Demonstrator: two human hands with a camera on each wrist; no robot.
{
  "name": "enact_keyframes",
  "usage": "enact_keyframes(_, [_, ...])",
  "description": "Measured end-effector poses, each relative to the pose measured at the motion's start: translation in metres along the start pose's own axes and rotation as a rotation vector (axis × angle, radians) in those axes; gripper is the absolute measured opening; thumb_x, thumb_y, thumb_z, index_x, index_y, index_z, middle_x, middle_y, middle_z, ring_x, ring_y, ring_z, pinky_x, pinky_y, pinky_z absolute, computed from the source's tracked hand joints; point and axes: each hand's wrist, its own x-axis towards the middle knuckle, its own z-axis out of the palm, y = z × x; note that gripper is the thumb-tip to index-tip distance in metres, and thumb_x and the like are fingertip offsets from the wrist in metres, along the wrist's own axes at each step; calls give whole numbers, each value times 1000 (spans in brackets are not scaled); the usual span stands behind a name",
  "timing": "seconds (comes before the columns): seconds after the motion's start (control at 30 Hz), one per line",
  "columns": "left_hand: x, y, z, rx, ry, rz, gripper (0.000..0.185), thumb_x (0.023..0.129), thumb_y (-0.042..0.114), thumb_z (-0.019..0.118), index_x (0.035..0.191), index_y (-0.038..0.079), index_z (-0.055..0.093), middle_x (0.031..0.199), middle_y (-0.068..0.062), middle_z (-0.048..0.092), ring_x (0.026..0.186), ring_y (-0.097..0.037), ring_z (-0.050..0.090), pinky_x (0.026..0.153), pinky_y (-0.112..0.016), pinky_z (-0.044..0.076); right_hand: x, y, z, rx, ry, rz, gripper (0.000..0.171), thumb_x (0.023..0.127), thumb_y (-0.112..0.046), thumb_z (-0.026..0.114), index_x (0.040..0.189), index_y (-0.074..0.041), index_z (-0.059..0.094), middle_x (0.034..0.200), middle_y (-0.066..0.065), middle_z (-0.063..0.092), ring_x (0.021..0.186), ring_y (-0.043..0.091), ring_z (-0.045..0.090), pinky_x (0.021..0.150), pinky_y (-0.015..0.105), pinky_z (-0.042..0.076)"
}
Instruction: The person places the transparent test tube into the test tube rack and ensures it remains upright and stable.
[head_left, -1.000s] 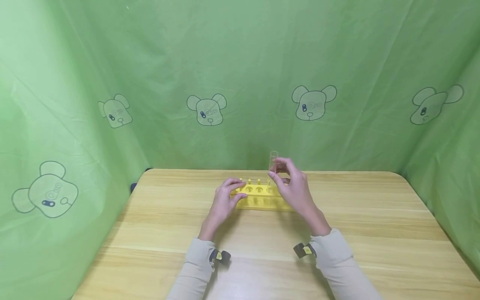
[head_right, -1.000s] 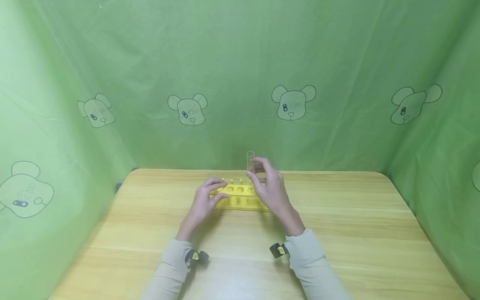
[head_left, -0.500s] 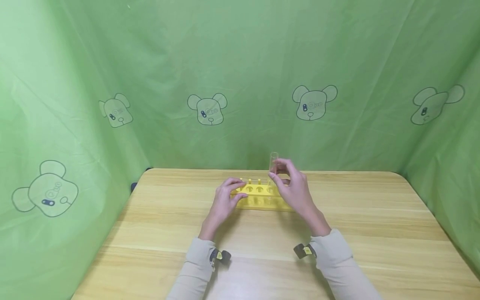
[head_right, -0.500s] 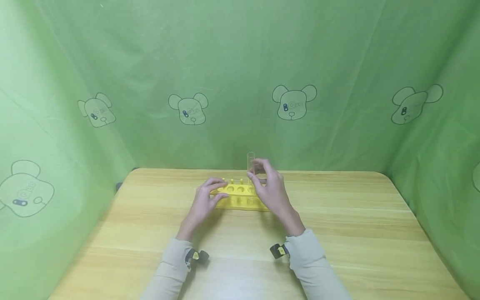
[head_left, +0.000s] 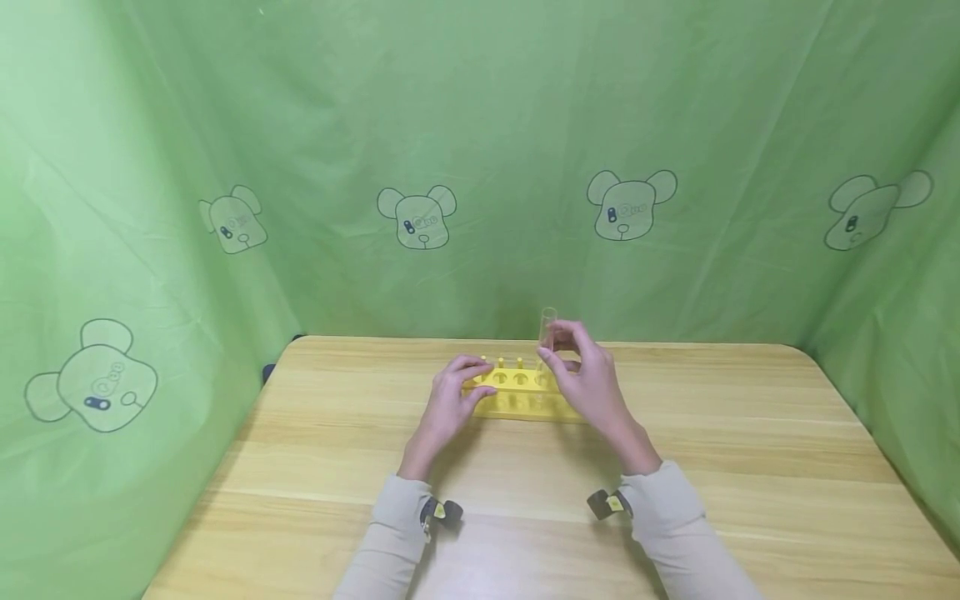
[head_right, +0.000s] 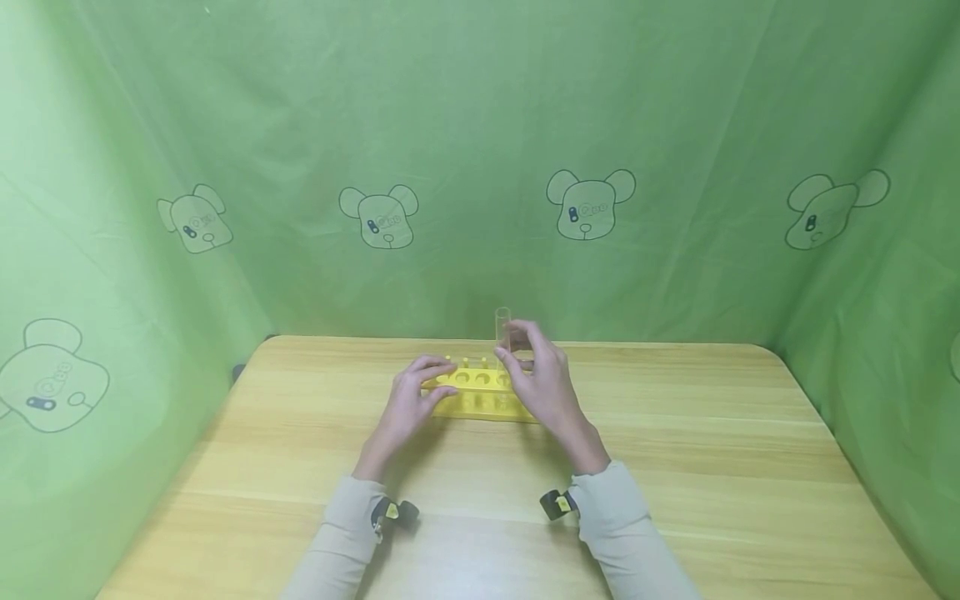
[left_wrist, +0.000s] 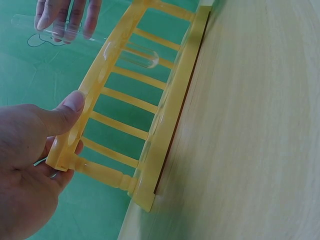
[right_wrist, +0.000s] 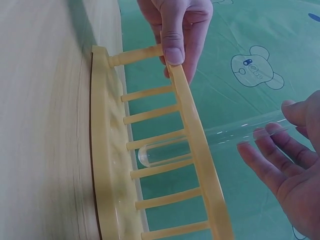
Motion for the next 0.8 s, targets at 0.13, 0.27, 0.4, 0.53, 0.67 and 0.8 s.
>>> enact_keyframes(0.13, [0,0,0,0,0,-1,37,86,9,81,120,-2,72,123,-16,68,117,-29,64,110,-37,49,-1,1,0,-4,1,2,36,91,11,69,124,12,55,104,26,67,97,40,69,77,40,64])
enact_keyframes(0.27, [0,0,1,-2,1,2,38,86,9,81,120,-4,71,123,-17,68,117,-30,64,110,-38,49,-1,3,1,-6,2,8,36,92,11,69,125,11,55,105,26,68,98,39,69,77,41,64])
enact_keyframes(0.4, [0,0,1,6,5,5,38,85,9,81,120,-4,71,123,-16,68,116,-30,64,109,-38,50,-3,3,1,-8,-5,22,36,92,10,69,126,11,55,105,25,67,98,39,69,78,42,64])
enact_keyframes(0.53, [-1,-1,1,9,5,5,38,85,10,81,119,-4,72,122,-15,68,116,-29,65,109,-38,50,-4,4,2,-8,-8,32,36,93,10,68,126,11,55,106,25,67,99,40,68,79,44,64])
enact_keyframes(0.67, [0,-1,1,9,5,5,38,86,10,81,119,-5,72,122,-15,68,116,-30,65,109,-38,50,-4,5,2,-5,-9,35,36,93,10,68,127,11,54,106,25,67,99,40,68,79,44,64])
enact_keyframes(0.8, [0,-3,2,10,5,6,38,86,11,81,119,-5,72,123,-15,68,117,-29,64,110,-38,49,-4,5,3,-4,-7,35,36,93,10,69,126,11,55,105,25,67,98,39,69,79,44,64])
